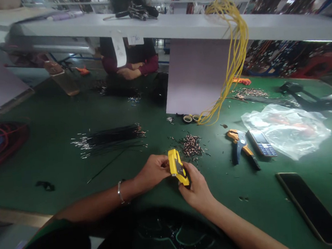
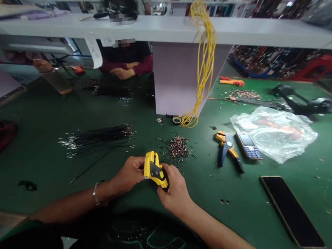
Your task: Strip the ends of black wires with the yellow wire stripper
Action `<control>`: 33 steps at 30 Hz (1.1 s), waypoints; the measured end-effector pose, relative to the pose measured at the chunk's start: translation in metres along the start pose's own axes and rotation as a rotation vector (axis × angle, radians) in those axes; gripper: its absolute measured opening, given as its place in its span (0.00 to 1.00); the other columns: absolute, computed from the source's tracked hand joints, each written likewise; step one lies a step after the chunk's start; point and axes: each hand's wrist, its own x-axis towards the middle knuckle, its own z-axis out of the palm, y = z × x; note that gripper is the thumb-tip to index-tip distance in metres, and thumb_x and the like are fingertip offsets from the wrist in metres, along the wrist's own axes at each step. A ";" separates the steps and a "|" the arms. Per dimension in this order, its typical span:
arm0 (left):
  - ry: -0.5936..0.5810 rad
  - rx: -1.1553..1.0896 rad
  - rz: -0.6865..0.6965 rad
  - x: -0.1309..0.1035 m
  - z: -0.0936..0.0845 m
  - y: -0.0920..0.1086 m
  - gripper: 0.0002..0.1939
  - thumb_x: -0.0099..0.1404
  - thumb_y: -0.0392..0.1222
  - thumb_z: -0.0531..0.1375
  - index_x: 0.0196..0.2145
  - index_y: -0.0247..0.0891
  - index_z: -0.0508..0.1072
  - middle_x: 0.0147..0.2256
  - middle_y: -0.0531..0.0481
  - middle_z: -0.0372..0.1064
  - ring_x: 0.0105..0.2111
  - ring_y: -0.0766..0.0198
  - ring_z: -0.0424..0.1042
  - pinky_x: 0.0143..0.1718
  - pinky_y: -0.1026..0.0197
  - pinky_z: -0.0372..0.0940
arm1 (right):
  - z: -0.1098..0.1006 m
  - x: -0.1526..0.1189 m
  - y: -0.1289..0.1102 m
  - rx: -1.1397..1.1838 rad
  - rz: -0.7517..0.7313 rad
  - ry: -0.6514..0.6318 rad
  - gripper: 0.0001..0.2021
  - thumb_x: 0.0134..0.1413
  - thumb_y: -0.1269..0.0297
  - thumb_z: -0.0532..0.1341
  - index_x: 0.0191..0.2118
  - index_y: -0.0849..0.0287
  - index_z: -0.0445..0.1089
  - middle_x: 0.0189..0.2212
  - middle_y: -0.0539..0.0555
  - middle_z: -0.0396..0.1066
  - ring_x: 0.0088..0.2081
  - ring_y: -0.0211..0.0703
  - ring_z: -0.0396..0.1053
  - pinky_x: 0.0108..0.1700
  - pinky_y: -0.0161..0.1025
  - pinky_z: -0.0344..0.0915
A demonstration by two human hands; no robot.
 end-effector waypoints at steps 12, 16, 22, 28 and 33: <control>-0.013 -0.005 -0.006 -0.002 0.001 0.001 0.13 0.46 0.43 0.70 0.24 0.31 0.74 0.22 0.52 0.69 0.25 0.67 0.67 0.28 0.65 0.63 | 0.003 -0.002 0.004 -0.011 -0.022 0.025 0.25 0.41 0.72 0.55 0.50 0.60 0.60 0.41 0.60 0.70 0.42 0.53 0.70 0.44 0.49 0.70; 0.000 -0.008 -0.002 -0.003 0.002 0.001 0.12 0.46 0.43 0.69 0.24 0.32 0.74 0.22 0.52 0.69 0.25 0.67 0.67 0.27 0.65 0.63 | 0.005 -0.003 0.006 -0.031 -0.034 0.042 0.25 0.40 0.72 0.54 0.50 0.60 0.59 0.41 0.60 0.70 0.42 0.53 0.70 0.44 0.50 0.70; 0.007 -0.009 -0.005 -0.003 0.003 -0.001 0.11 0.46 0.41 0.69 0.24 0.32 0.74 0.22 0.52 0.69 0.24 0.68 0.67 0.27 0.66 0.62 | 0.007 -0.004 0.007 -0.051 -0.049 0.071 0.25 0.40 0.72 0.54 0.50 0.60 0.59 0.41 0.60 0.70 0.42 0.53 0.71 0.44 0.50 0.70; -0.008 -0.015 0.000 -0.004 0.003 0.001 0.11 0.46 0.42 0.69 0.23 0.31 0.74 0.21 0.53 0.68 0.25 0.67 0.67 0.28 0.66 0.63 | 0.007 -0.004 0.007 -0.048 -0.055 0.076 0.26 0.39 0.72 0.55 0.50 0.60 0.59 0.41 0.61 0.71 0.42 0.54 0.71 0.44 0.51 0.71; -0.004 -0.045 0.000 -0.005 0.004 0.002 0.11 0.47 0.41 0.69 0.25 0.31 0.75 0.24 0.51 0.71 0.25 0.67 0.67 0.29 0.64 0.64 | 0.006 -0.004 0.006 -0.038 -0.041 0.061 0.25 0.40 0.72 0.55 0.50 0.59 0.60 0.41 0.60 0.71 0.42 0.53 0.71 0.44 0.50 0.71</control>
